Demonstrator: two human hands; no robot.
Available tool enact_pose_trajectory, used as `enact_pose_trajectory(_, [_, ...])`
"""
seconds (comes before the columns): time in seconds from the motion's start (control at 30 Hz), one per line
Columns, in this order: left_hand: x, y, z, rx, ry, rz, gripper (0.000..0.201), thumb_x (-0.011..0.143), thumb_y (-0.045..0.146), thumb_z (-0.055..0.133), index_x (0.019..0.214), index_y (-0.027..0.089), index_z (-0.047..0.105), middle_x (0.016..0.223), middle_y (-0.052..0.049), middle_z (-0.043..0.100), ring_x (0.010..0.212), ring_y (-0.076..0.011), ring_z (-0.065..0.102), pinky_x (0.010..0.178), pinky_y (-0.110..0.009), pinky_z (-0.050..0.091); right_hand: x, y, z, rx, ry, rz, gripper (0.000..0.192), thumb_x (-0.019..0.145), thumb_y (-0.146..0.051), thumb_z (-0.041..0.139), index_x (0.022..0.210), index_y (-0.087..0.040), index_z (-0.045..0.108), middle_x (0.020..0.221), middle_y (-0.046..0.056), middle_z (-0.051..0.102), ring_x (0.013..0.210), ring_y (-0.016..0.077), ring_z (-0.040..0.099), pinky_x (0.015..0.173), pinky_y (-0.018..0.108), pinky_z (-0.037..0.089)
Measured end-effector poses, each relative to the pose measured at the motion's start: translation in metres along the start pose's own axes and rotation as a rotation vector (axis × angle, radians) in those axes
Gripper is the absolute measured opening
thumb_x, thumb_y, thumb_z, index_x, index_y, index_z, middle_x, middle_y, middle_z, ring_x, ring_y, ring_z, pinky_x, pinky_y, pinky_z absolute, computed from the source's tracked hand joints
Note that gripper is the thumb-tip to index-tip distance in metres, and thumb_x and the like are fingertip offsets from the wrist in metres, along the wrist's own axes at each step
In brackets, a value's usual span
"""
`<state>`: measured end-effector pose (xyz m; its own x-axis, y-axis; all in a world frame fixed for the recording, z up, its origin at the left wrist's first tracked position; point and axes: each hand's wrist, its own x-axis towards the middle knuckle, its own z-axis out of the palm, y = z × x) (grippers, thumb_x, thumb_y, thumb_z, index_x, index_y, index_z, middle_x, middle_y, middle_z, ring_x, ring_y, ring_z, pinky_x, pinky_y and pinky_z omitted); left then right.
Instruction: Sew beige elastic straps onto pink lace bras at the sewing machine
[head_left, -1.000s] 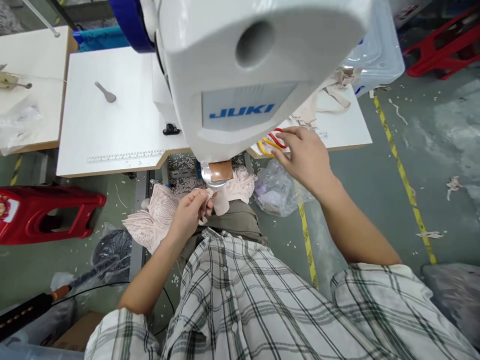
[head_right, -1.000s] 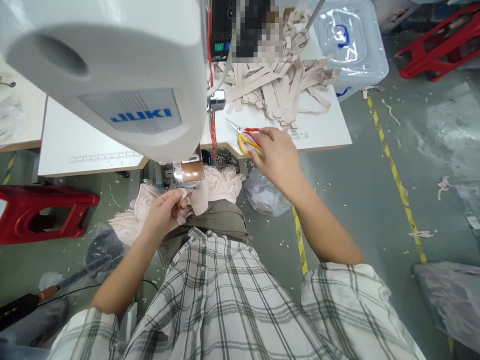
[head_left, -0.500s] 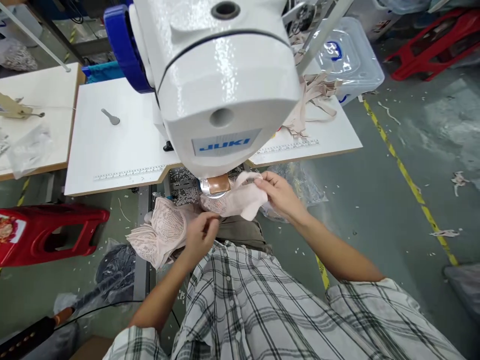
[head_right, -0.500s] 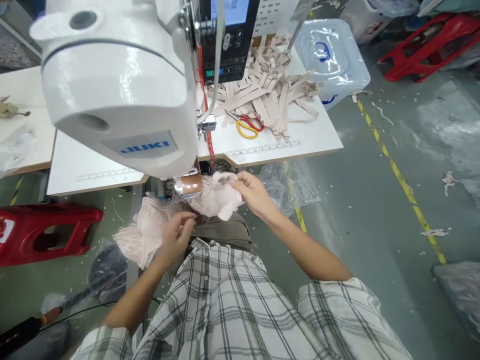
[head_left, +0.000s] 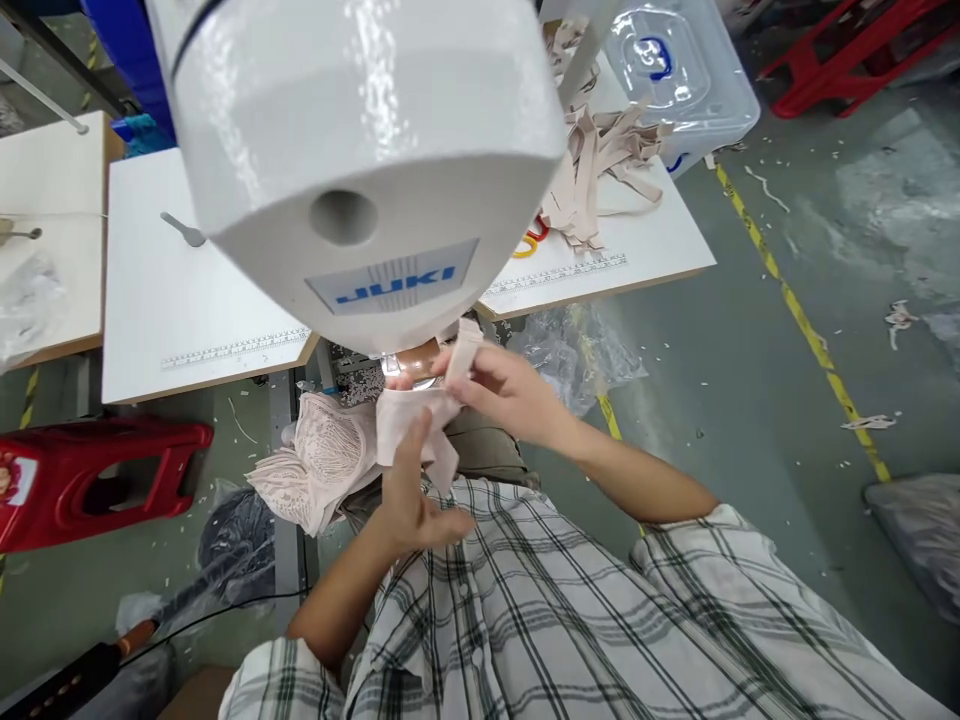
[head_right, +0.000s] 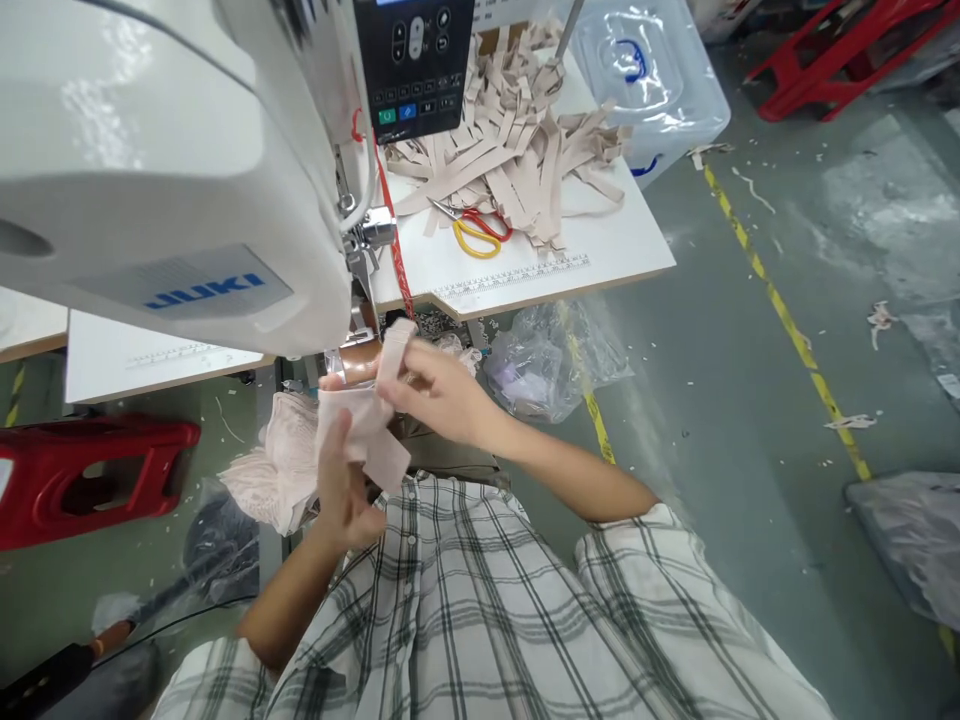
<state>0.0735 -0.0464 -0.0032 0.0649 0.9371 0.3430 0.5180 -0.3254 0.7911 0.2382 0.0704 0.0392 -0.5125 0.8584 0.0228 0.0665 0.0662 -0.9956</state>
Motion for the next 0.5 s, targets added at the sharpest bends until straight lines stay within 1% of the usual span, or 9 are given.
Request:
enact_pose_trajectory(0.07, [0.014, -0.006, -0.007, 0.199, 0.04, 0.112, 0.085, 0.094, 0.065, 0.046, 0.162, 0.024, 0.014, 0.168, -0.018, 0.021, 0.155, -0.0399, 0.017, 0.123, -0.06, 0.025, 0.021, 0.007, 0.002, -0.214, 0.137, -0.123, 0.014, 0.085, -0.032, 0.066, 0.081, -0.02, 0.064, 0.103, 0.006, 0.06, 0.096, 0.019, 0.056, 0.074, 0.03, 0.049])
enact_pose_trajectory(0.1, [0.02, -0.008, -0.009, 0.277, 0.032, 0.138, 0.081, 0.096, 0.056, 0.051, 0.161, 0.021, 0.019, 0.166, -0.018, 0.027, 0.155, -0.039, 0.02, 0.123, -0.058, 0.025, 0.029, 0.013, 0.004, -0.246, 0.187, -0.138, 0.012, 0.084, -0.03, 0.066, 0.079, -0.02, 0.061, 0.102, 0.006, 0.058, 0.095, 0.0187, 0.055, 0.072, 0.029, 0.048])
enact_pose_trajectory(0.13, [0.025, -0.01, -0.011, 0.368, 0.007, 0.133, 0.078, 0.096, 0.049, 0.054, 0.161, 0.02, 0.022, 0.162, -0.018, 0.035, 0.153, -0.0368, 0.026, 0.123, -0.054, 0.028, 0.036, 0.018, 0.006, -0.226, 0.216, -0.125, 0.009, 0.083, -0.027, 0.065, 0.08, -0.02, 0.06, 0.1, 0.005, 0.056, 0.092, 0.0177, 0.054, 0.071, 0.029, 0.047])
enact_pose_trajectory(0.2, [0.031, -0.013, -0.013, 0.508, -0.046, 0.112, 0.075, 0.096, 0.044, 0.058, 0.16, 0.02, 0.026, 0.148, -0.016, 0.055, 0.143, -0.0326, 0.047, 0.117, -0.046, 0.04, 0.045, 0.027, 0.009, -0.075, 0.212, -0.051, 0.009, 0.083, -0.026, 0.062, 0.089, -0.021, 0.058, 0.095, 0.002, 0.056, 0.083, 0.015, 0.053, 0.068, 0.027, 0.046])
enact_pose_trajectory(0.23, [0.032, -0.014, -0.013, 0.558, -0.076, 0.095, 0.074, 0.096, 0.043, 0.059, 0.159, 0.021, 0.028, 0.139, -0.015, 0.063, 0.134, -0.0306, 0.056, 0.111, -0.041, 0.047, 0.048, 0.031, 0.009, 0.016, 0.193, -0.006, 0.011, 0.084, -0.027, 0.06, 0.093, -0.022, 0.057, 0.089, 0.0, 0.055, 0.078, 0.0138, 0.052, 0.067, 0.027, 0.046])
enact_pose_trajectory(0.3, [0.032, -0.014, -0.015, 0.628, -0.135, 0.041, 0.069, 0.097, 0.042, 0.058, 0.158, 0.023, 0.033, 0.119, -0.012, 0.073, 0.112, -0.0267, 0.069, 0.095, -0.033, 0.055, 0.053, 0.034, 0.007, 0.132, 0.147, 0.043, 0.011, 0.088, -0.031, 0.058, 0.095, -0.022, 0.056, 0.081, -0.002, 0.054, 0.071, 0.0128, 0.05, 0.067, 0.027, 0.046])
enact_pose_trajectory(0.33, [0.032, -0.013, -0.016, 0.655, -0.164, 0.007, 0.066, 0.097, 0.042, 0.056, 0.157, 0.023, 0.036, 0.111, -0.011, 0.075, 0.101, -0.0246, 0.072, 0.086, -0.03, 0.057, 0.056, 0.035, 0.006, 0.135, 0.134, 0.037, 0.012, 0.089, -0.034, 0.057, 0.094, -0.022, 0.056, 0.081, -0.002, 0.055, 0.071, 0.0131, 0.051, 0.069, 0.028, 0.047])
enact_pose_trajectory(0.4, [0.034, -0.008, -0.02, 0.696, -0.212, -0.06, 0.062, 0.099, 0.042, 0.054, 0.155, 0.021, 0.04, 0.093, -0.009, 0.075, 0.082, -0.0206, 0.072, 0.069, -0.025, 0.055, 0.064, 0.034, 0.002, 0.05, 0.141, -0.036, 0.015, 0.09, -0.037, 0.059, 0.092, -0.022, 0.058, 0.088, 0.001, 0.059, 0.081, 0.0154, 0.055, 0.078, 0.031, 0.051])
enact_pose_trajectory(0.5, [0.043, 0.001, -0.026, 0.726, -0.264, -0.162, 0.061, 0.099, 0.041, 0.054, 0.154, 0.02, 0.041, 0.072, -0.002, 0.069, 0.057, -0.0152, 0.062, 0.048, -0.021, 0.041, 0.079, 0.032, -0.002, -0.122, 0.162, -0.163, 0.018, 0.088, -0.038, 0.062, 0.092, -0.021, 0.063, 0.107, 0.006, 0.063, 0.094, 0.0197, 0.059, 0.089, 0.037, 0.052])
